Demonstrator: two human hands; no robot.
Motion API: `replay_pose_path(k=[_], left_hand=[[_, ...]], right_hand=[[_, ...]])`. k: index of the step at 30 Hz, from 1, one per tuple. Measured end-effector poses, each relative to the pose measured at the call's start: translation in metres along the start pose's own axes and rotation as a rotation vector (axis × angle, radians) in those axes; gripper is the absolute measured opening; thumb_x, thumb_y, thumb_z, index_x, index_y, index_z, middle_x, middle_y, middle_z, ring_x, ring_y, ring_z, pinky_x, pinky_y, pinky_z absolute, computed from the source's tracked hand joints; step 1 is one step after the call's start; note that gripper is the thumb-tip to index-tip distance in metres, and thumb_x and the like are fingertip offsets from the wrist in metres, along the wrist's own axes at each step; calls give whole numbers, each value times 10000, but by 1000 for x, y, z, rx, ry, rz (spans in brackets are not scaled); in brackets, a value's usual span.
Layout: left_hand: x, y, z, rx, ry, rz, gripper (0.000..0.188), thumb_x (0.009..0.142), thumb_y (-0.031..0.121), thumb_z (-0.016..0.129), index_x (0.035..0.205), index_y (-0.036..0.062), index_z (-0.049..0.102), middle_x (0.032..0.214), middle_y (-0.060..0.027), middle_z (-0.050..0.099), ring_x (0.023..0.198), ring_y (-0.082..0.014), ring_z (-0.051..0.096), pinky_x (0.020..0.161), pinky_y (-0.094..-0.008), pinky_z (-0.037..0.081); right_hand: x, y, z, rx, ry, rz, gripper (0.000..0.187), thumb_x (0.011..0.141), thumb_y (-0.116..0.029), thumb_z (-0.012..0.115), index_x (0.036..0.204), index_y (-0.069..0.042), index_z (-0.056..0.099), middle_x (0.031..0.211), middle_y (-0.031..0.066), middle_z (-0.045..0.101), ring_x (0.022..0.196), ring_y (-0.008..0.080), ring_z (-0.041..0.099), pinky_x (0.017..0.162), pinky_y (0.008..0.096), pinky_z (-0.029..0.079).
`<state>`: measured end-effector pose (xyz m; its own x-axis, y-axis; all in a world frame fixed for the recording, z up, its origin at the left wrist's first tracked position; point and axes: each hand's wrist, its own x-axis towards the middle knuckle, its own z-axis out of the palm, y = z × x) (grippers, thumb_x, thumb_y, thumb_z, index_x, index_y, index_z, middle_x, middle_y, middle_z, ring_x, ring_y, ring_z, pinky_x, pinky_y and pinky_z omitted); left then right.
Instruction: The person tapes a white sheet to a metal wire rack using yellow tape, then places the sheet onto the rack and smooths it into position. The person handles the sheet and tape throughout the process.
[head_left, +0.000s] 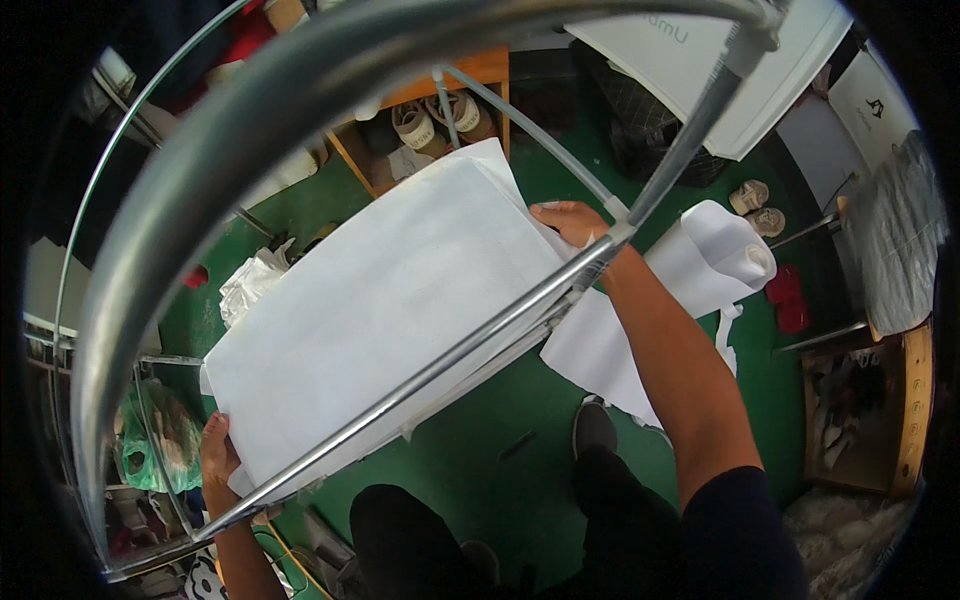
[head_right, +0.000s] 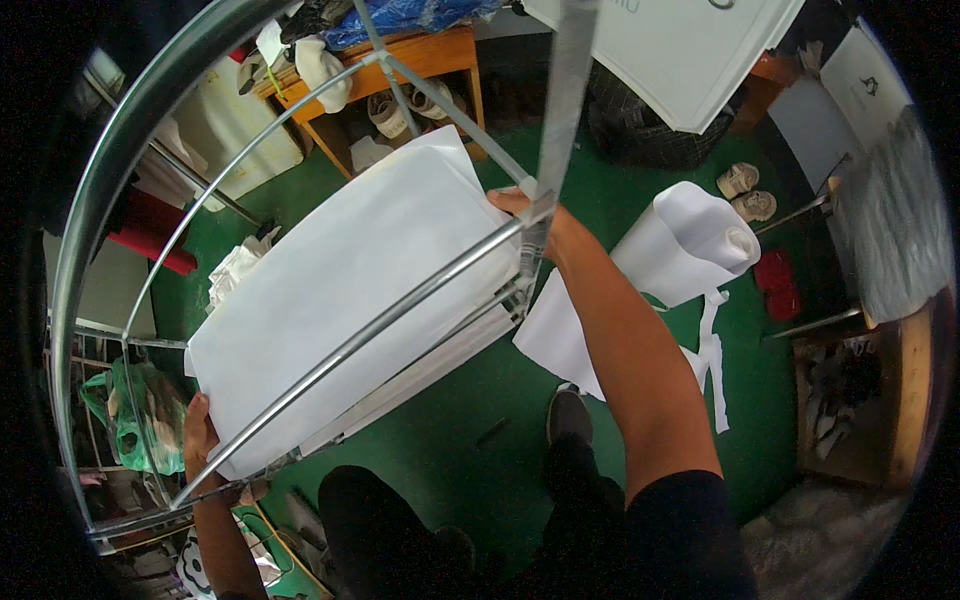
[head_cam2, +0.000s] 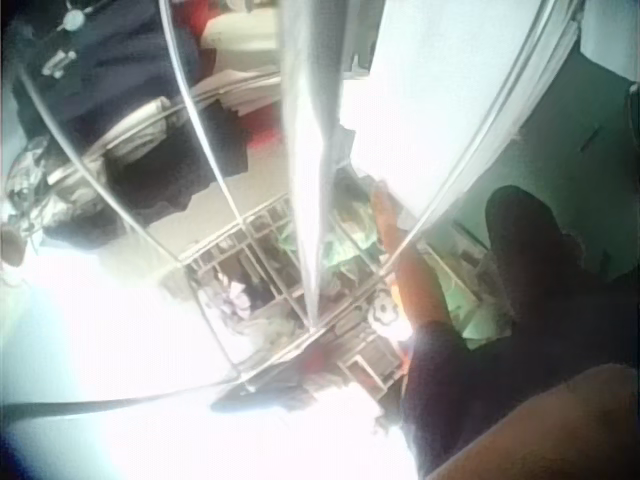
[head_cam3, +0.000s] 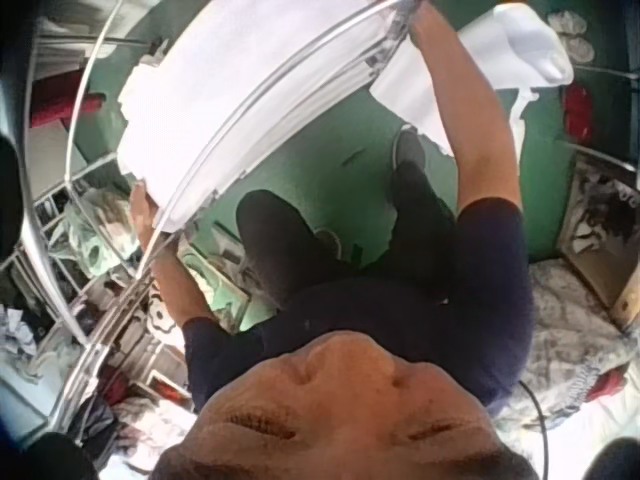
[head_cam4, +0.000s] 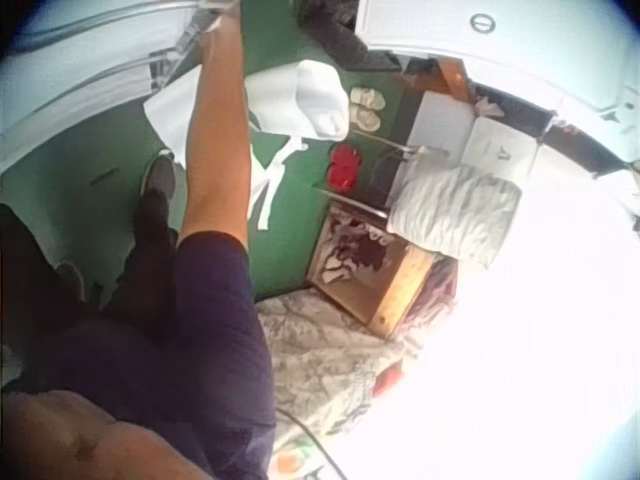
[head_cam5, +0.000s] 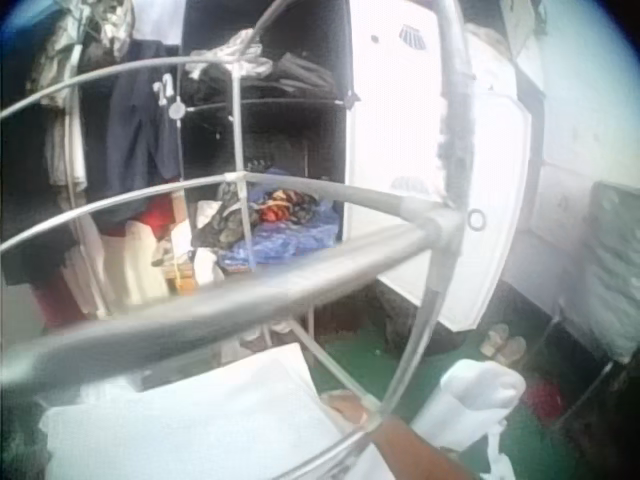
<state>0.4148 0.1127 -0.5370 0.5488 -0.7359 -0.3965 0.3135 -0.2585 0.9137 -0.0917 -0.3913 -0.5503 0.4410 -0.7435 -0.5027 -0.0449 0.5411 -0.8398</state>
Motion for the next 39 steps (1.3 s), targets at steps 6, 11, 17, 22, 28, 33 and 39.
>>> replay_pose_path(k=[6,11,17,22,28,33,39], left_hand=[[16,10,-24,24,-38,17,406,972,365,732,1224,58,647,1132,-51,716,1015,-185,679,905,-374,565],[24,7,-49,75,-44,157,476,1017,374,650,1346,41,563,1202,-98,702,1049,-207,684,938,-383,563],[-20,1,-45,-17,177,102,575,1028,415,619,1413,8,486,1347,-169,650,1195,-307,646,1019,-439,530],[-94,-14,-30,358,633,161,341,1058,258,578,1277,-3,579,921,-72,617,824,-177,616,716,-341,540],[-184,-12,124,1224,562,454,108,1004,7,547,1013,-15,652,825,-112,671,717,-214,630,681,-344,512],[-153,37,300,1376,-260,969,248,798,-116,640,1021,-10,663,956,-165,702,873,-352,679,752,-435,549],[-61,66,428,1304,-349,958,222,884,-72,639,1097,-17,670,1209,-195,700,1126,-397,660,950,-456,535]], right_hand=[[4,18,4,24,-6,-58,280,932,-118,745,1149,39,661,1011,125,722,850,230,718,751,373,612],[17,35,9,96,-71,-48,166,925,-72,712,1057,28,708,967,111,729,819,203,717,685,340,586],[32,47,-5,254,-130,-71,229,939,-147,748,1088,23,711,964,118,734,796,198,715,665,329,583],[22,42,-10,201,-68,-66,295,919,-236,803,1055,12,720,1000,110,736,829,193,699,742,341,577],[39,45,-20,149,-147,-114,268,933,-258,789,1033,-14,740,955,77,751,793,164,698,714,312,568],[24,30,-11,64,-102,-138,229,930,-278,794,950,-54,749,842,26,713,689,107,620,610,271,484],[28,26,-19,63,-106,-221,248,922,-280,793,905,-41,730,750,9,644,611,94,520,516,276,392]])
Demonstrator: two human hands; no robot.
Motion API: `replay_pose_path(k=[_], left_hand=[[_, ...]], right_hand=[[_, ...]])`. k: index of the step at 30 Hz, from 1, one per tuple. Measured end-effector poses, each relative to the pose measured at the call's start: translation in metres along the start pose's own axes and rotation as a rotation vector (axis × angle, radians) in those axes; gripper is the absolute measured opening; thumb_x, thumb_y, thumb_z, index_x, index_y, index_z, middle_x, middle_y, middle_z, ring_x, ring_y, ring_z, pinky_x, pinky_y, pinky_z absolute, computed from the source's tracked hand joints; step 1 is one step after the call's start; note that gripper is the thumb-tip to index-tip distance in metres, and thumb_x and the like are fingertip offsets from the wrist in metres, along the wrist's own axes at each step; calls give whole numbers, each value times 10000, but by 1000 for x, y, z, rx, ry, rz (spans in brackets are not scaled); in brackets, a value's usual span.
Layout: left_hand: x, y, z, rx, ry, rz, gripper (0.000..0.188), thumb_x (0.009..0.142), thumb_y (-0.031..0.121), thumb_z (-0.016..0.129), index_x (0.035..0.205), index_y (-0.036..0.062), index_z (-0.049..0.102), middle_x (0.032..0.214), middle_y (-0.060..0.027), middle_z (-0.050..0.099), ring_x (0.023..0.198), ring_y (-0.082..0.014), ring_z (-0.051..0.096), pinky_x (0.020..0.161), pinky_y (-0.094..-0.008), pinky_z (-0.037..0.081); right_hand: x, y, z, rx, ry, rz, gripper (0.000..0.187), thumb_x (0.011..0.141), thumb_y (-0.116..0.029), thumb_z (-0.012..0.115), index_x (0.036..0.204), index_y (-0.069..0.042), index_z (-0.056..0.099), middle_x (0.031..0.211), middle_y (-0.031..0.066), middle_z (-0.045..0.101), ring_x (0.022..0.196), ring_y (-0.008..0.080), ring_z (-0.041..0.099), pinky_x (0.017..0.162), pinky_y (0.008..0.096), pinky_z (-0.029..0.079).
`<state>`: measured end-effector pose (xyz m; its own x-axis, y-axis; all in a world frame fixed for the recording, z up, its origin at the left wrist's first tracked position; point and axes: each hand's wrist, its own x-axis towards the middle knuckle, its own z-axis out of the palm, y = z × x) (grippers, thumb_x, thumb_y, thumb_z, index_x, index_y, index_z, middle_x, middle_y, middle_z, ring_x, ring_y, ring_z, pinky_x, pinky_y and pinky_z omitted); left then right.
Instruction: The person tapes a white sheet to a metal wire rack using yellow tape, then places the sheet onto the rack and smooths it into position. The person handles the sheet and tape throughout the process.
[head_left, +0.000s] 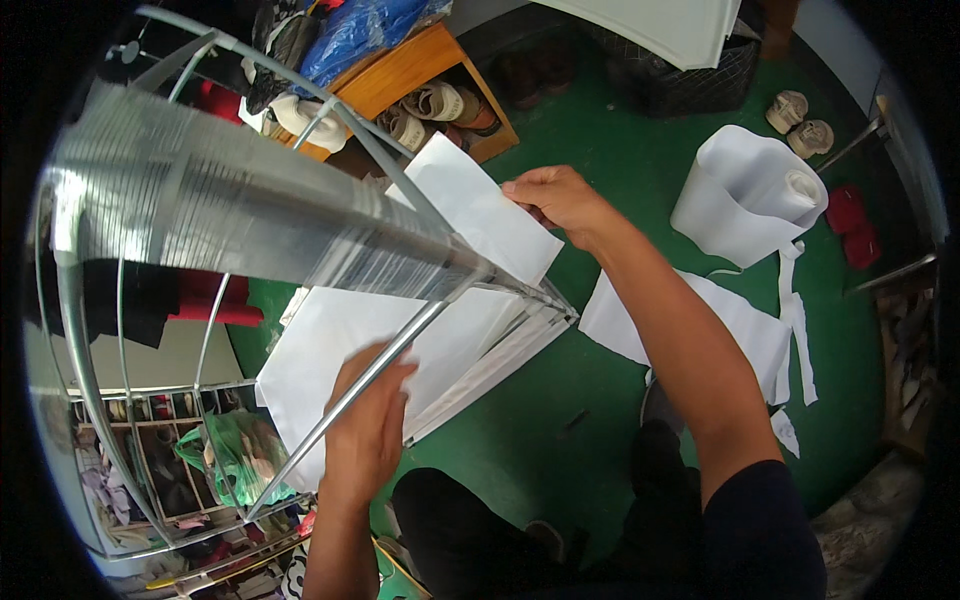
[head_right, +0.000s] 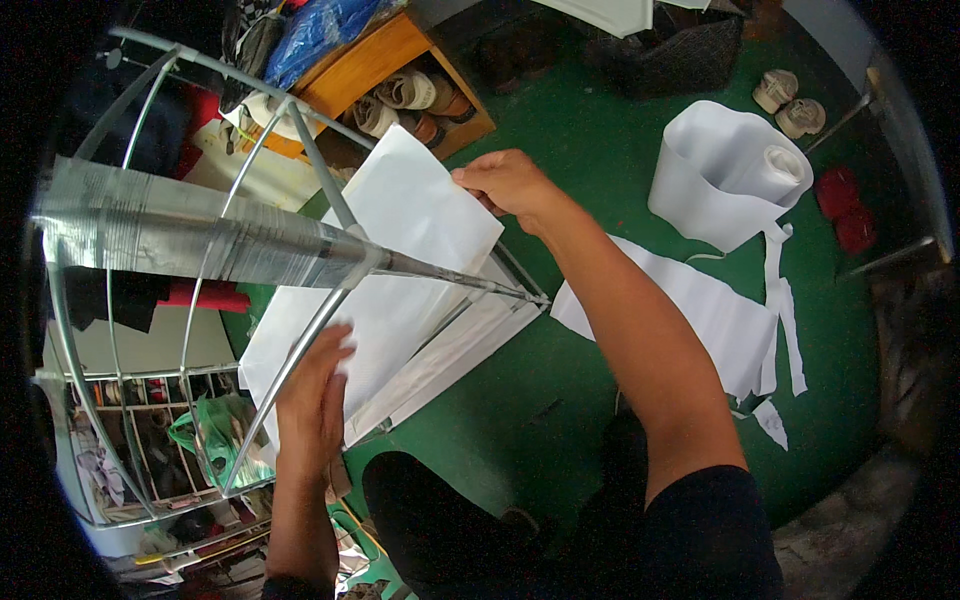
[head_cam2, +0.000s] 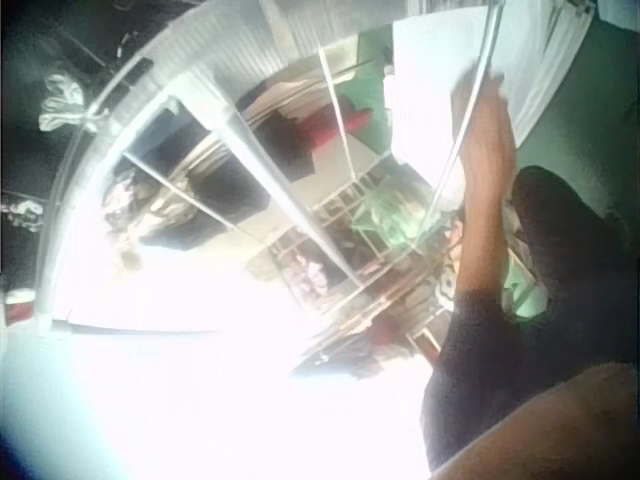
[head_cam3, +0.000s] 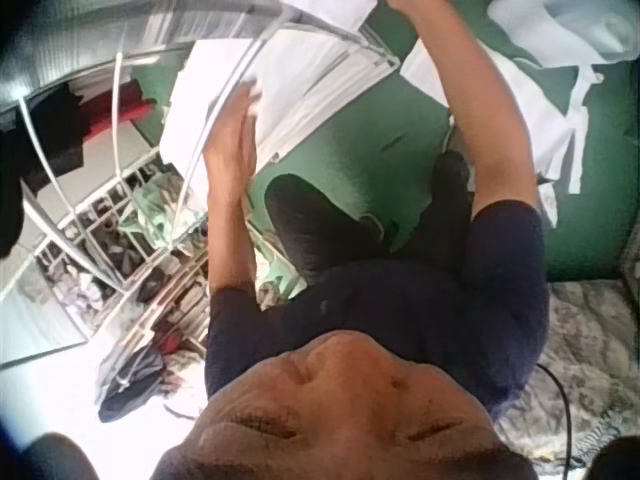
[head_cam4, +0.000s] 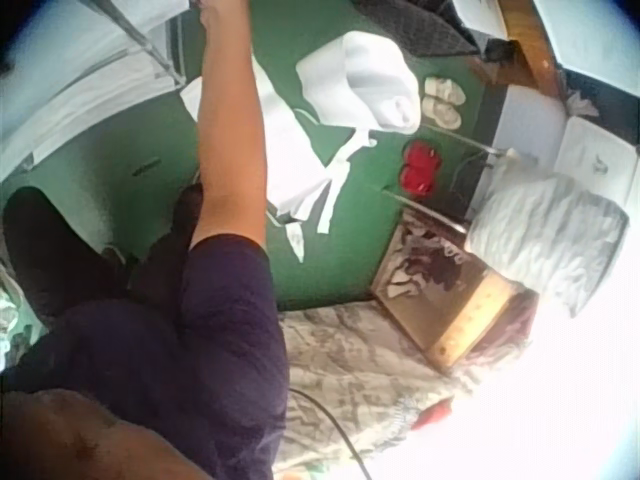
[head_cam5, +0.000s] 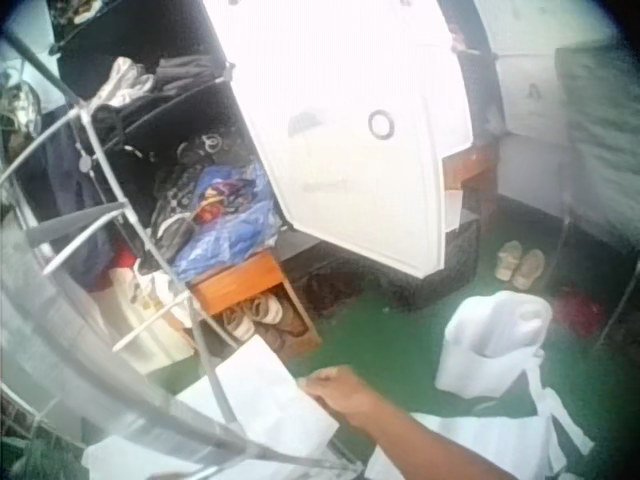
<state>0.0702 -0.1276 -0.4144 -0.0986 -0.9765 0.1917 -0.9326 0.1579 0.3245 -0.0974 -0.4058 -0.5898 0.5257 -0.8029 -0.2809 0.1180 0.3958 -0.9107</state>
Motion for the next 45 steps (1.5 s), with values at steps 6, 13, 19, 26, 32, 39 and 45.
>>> replay_pose_path(k=[6,13,19,26,32,39,45], left_hand=[[93,-25,45,84,-140,180,451,931,-45,630,1372,46,615,1470,-152,577,1383,-339,536,1141,-435,433],[122,-50,78,78,-217,301,390,1013,139,615,1397,73,616,1508,-141,556,1432,-333,484,1222,-457,344],[125,-51,82,106,-301,255,433,1050,226,546,1458,83,566,1558,-148,505,1495,-323,404,1261,-470,258],[133,-54,88,135,-292,308,435,1047,230,550,1450,66,565,1562,-132,500,1489,-304,409,1262,-448,270],[164,-59,94,44,-187,291,447,932,35,631,1377,68,614,1470,-151,582,1314,-344,575,1109,-406,460],[213,-53,106,95,-276,181,313,871,12,694,1183,27,689,1122,-194,732,977,-362,710,852,-415,558],[225,-62,119,-3,-398,33,280,882,-2,673,1161,18,679,1045,-179,749,984,-320,718,872,-387,543]], right_hand=[[-6,-9,2,12,-8,-1,239,917,-302,795,913,-69,739,778,-10,648,662,96,538,591,272,435],[-1,-11,-5,-13,-69,-26,210,933,-269,776,906,-68,726,755,-17,622,656,88,529,585,266,443],[-6,-16,1,31,-15,-13,204,914,-227,783,900,-31,727,746,13,642,637,97,545,551,253,429],[-4,-11,2,-23,37,-50,208,916,-204,768,927,3,747,759,46,674,624,103,557,545,265,434],[-2,-4,3,-30,12,8,246,909,-240,789,956,-3,742,815,45,688,651,110,571,553,262,437],[-1,12,9,108,72,55,183,876,-184,804,840,-15,746,738,49,678,575,109,562,469,268,370],[0,11,8,107,103,32,174,836,-174,808,794,-23,731,716,49,669,577,117,573,461,269,362]])
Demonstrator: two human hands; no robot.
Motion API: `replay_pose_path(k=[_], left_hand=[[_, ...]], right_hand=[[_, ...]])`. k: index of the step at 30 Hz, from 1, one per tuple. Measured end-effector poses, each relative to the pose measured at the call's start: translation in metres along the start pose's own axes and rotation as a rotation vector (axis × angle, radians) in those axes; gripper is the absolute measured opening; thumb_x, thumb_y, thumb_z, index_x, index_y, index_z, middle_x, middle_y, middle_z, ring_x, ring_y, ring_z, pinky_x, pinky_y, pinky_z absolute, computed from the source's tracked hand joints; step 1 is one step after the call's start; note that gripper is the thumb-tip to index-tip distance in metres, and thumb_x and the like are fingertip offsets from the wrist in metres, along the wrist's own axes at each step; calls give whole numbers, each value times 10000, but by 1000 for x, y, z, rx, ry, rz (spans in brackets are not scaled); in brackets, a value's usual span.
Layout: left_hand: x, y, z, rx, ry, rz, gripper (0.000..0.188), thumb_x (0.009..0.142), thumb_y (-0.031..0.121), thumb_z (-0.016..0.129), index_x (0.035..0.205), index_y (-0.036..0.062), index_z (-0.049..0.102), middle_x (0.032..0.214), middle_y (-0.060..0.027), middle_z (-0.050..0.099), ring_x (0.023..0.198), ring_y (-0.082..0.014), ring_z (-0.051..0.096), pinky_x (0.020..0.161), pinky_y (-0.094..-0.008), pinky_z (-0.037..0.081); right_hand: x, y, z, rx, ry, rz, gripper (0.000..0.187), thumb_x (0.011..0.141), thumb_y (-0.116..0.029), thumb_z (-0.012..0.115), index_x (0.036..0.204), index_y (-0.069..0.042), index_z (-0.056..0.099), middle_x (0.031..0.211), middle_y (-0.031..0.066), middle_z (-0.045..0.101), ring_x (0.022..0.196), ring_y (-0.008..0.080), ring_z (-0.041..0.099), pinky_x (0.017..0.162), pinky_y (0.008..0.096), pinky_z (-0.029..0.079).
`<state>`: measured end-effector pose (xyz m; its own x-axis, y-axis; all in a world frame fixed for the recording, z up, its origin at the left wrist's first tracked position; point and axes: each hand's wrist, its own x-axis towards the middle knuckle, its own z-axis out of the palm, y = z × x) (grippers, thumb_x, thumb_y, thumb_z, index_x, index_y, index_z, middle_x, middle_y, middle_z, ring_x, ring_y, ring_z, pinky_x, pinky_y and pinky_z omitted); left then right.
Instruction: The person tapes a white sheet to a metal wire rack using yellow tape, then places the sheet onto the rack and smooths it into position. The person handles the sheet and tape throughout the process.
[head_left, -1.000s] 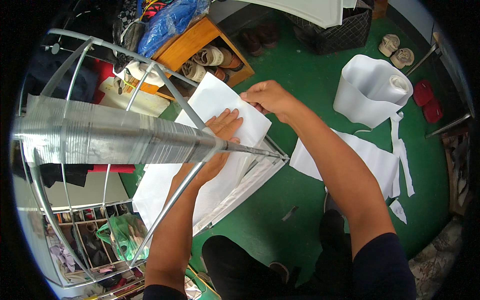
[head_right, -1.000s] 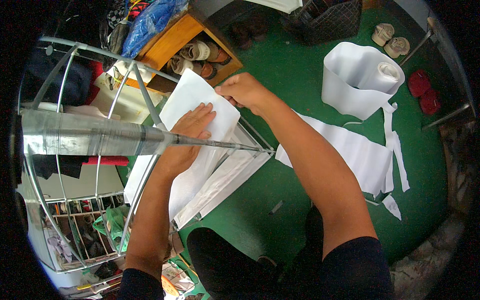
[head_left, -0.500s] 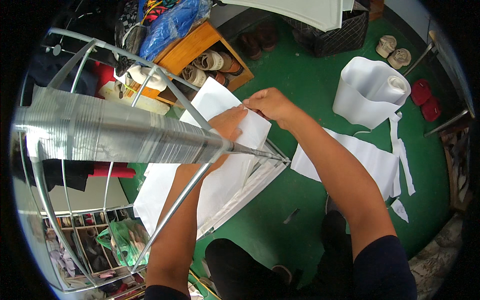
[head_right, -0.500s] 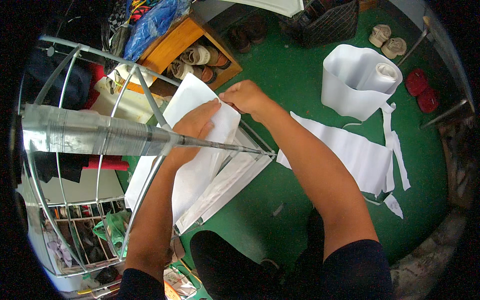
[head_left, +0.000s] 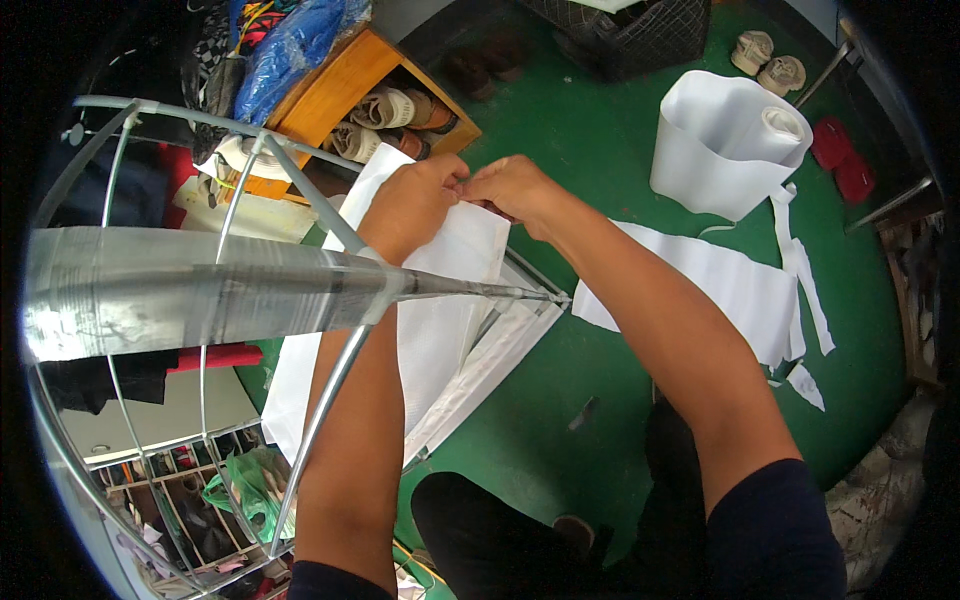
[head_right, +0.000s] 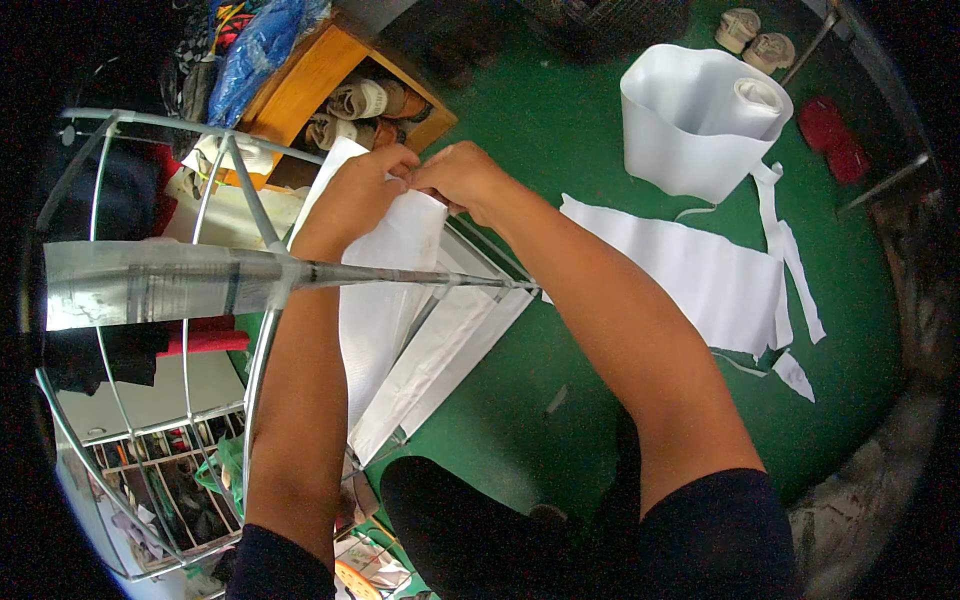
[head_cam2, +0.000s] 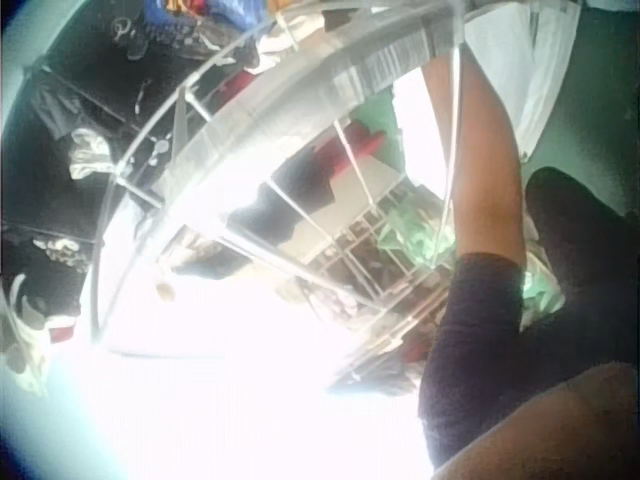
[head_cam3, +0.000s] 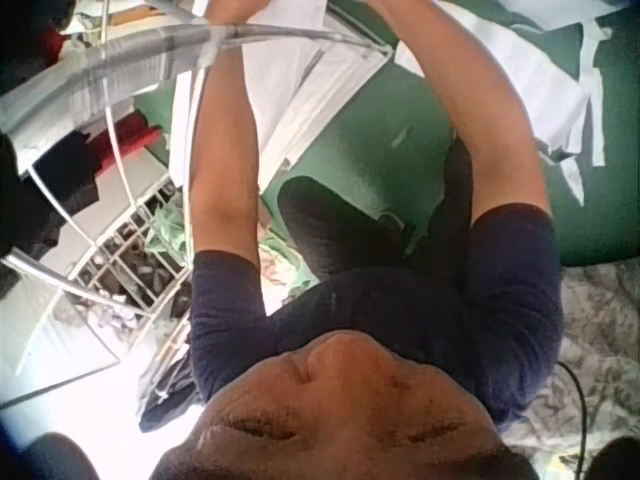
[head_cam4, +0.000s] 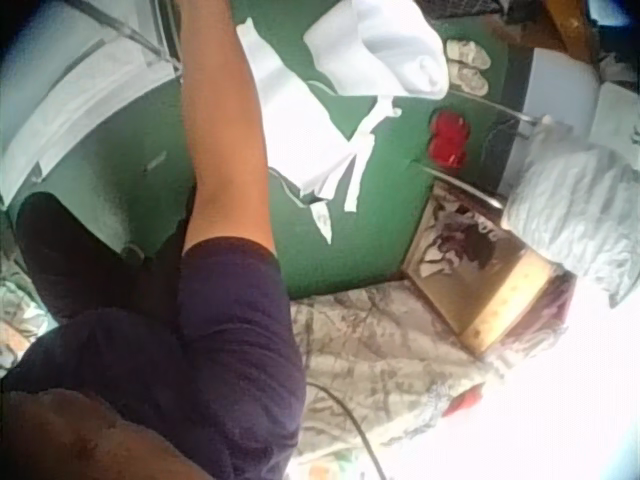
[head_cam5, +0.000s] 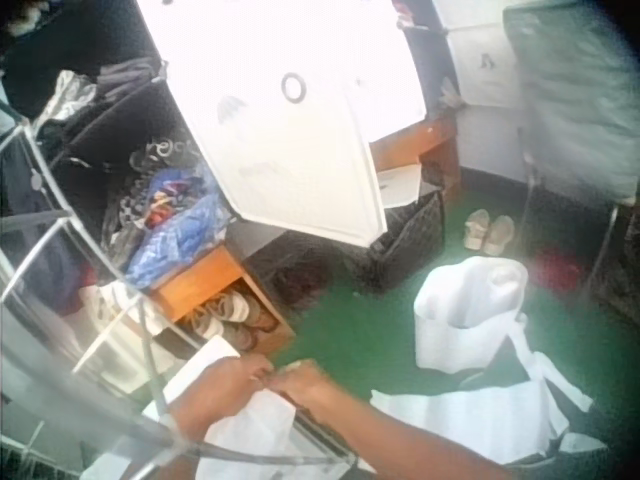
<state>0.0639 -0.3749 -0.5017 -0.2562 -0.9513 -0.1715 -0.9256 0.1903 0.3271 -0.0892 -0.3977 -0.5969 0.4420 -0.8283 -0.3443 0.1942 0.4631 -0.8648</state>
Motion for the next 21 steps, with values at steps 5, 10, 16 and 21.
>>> replay_pose_path(k=[5,10,16,21], left_hand=[[10,-18,1,-31,6,87,293,874,-25,682,1165,6,670,914,-88,702,879,-203,661,827,-325,529],[18,-18,7,31,51,37,236,875,-12,675,1109,19,687,801,-43,673,751,-145,629,701,-302,505],[20,-21,10,11,90,112,203,865,12,662,1066,21,685,774,-34,668,735,-133,624,681,-294,495],[14,-31,10,10,73,25,205,849,41,650,1051,34,685,781,-64,694,734,-192,655,679,-347,505]], right_hand=[[8,5,0,-94,-34,-107,235,872,-256,812,836,-30,758,723,18,647,628,92,557,544,258,412],[10,1,-14,-432,78,-215,324,915,-331,758,912,-7,774,740,43,653,660,134,580,604,302,478],[-35,10,-55,-785,447,-531,403,952,-443,645,884,-57,741,824,192,716,756,405,691,708,469,548],[-145,154,-83,-1044,26,-755,315,980,-319,647,768,-89,610,704,123,630,617,313,644,551,460,506]])
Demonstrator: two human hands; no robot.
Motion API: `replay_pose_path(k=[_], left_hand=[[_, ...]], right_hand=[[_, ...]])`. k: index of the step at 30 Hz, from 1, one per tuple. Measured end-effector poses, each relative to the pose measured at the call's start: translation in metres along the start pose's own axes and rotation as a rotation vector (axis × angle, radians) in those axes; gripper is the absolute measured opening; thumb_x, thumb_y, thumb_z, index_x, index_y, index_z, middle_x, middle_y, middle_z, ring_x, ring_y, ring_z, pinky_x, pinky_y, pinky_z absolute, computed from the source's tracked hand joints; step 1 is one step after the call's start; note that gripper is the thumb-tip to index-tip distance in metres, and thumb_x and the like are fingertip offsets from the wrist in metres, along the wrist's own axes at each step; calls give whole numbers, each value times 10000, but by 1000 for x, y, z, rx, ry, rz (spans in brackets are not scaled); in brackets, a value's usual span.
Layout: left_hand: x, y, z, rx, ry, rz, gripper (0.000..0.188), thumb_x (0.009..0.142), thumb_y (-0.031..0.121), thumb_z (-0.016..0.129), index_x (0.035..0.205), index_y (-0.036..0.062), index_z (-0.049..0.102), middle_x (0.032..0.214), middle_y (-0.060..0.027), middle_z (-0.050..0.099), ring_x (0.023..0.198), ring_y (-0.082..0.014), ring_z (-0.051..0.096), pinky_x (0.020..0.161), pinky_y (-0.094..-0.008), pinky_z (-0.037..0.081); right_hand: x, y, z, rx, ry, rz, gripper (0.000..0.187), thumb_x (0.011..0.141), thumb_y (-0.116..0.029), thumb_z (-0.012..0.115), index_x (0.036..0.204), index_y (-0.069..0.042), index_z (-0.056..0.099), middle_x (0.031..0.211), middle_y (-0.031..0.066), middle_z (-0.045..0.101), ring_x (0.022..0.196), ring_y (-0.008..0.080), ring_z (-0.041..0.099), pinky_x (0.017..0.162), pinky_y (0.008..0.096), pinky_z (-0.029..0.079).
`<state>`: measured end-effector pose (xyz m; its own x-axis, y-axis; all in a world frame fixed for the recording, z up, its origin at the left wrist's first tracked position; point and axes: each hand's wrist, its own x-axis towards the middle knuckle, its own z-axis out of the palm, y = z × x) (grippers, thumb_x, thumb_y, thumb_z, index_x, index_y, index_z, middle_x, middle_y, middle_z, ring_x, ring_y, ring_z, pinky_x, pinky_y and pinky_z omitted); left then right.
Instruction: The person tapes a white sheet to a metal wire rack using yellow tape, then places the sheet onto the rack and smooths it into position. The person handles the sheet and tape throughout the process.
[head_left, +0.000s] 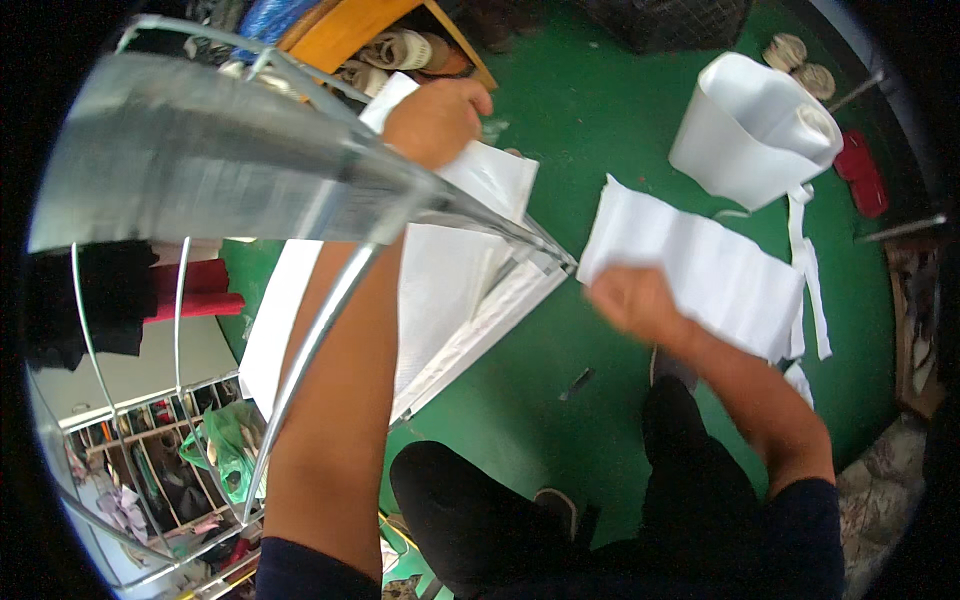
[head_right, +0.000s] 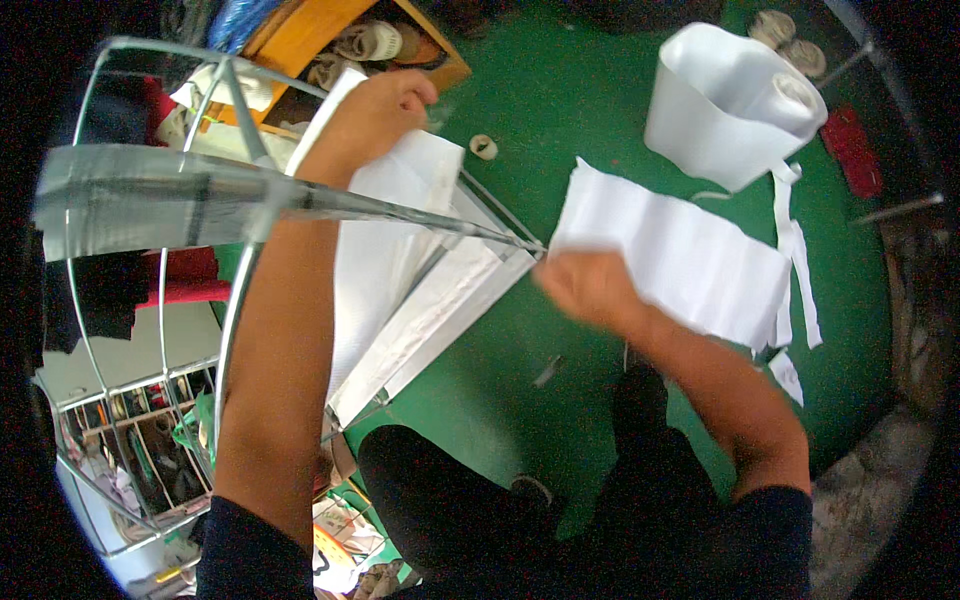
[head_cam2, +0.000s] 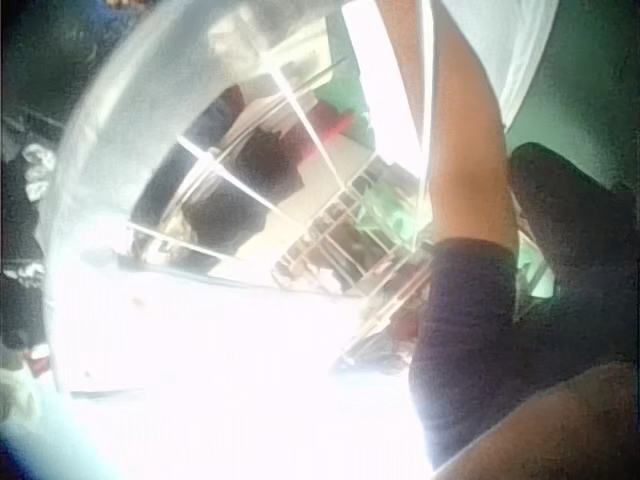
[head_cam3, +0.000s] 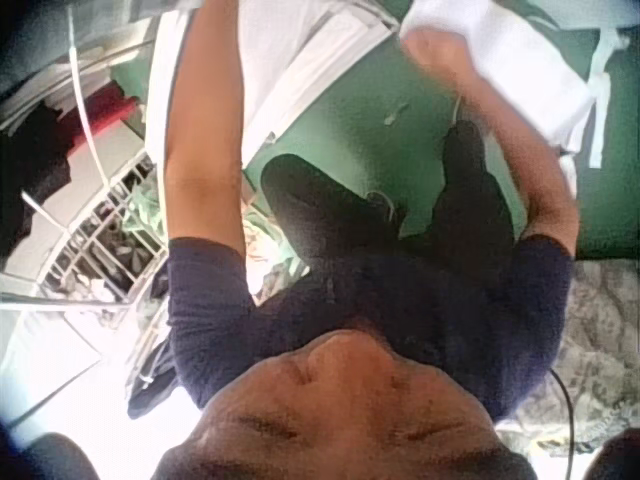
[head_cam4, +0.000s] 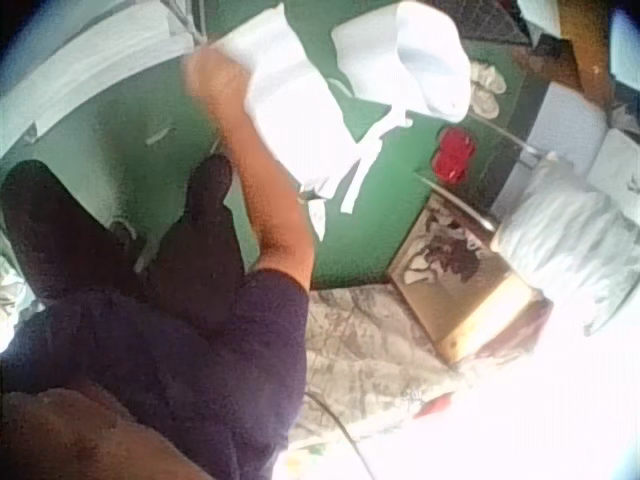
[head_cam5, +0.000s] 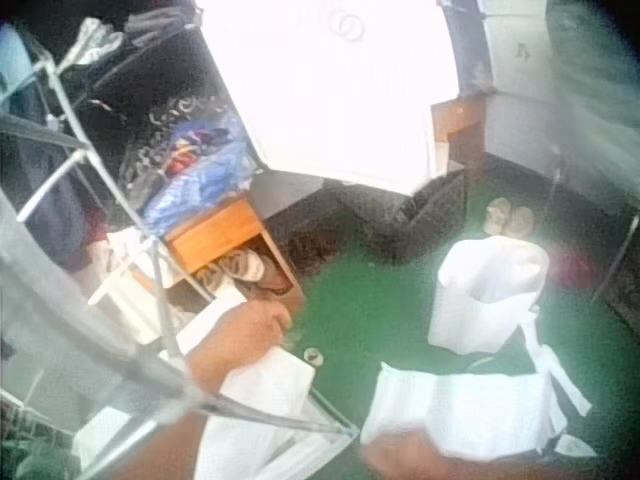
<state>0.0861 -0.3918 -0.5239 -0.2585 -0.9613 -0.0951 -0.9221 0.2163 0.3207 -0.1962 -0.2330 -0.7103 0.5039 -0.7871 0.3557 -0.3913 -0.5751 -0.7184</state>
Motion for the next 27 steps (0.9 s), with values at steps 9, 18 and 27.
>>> replay_pose_path(k=[9,18,27], left_hand=[[-7,8,-10,51,-2,-58,193,853,69,671,1043,58,707,828,-89,711,793,-260,689,733,-386,531],[-1,21,-4,67,18,-48,172,868,98,689,1037,90,714,896,-80,747,863,-280,720,770,-399,552],[-2,19,0,147,60,-4,144,888,118,645,1010,127,720,934,-93,746,897,-316,712,770,-438,543]], right_hand=[[-130,6,92,-332,-747,-396,183,885,-242,653,988,-90,645,973,104,596,865,275,675,673,396,559],[-140,16,109,-350,-761,-217,139,863,-159,626,950,-60,669,934,124,649,832,276,686,672,418,579],[-138,11,103,-286,-767,-212,105,860,-137,619,903,-57,669,918,137,656,904,306,671,710,435,568]])
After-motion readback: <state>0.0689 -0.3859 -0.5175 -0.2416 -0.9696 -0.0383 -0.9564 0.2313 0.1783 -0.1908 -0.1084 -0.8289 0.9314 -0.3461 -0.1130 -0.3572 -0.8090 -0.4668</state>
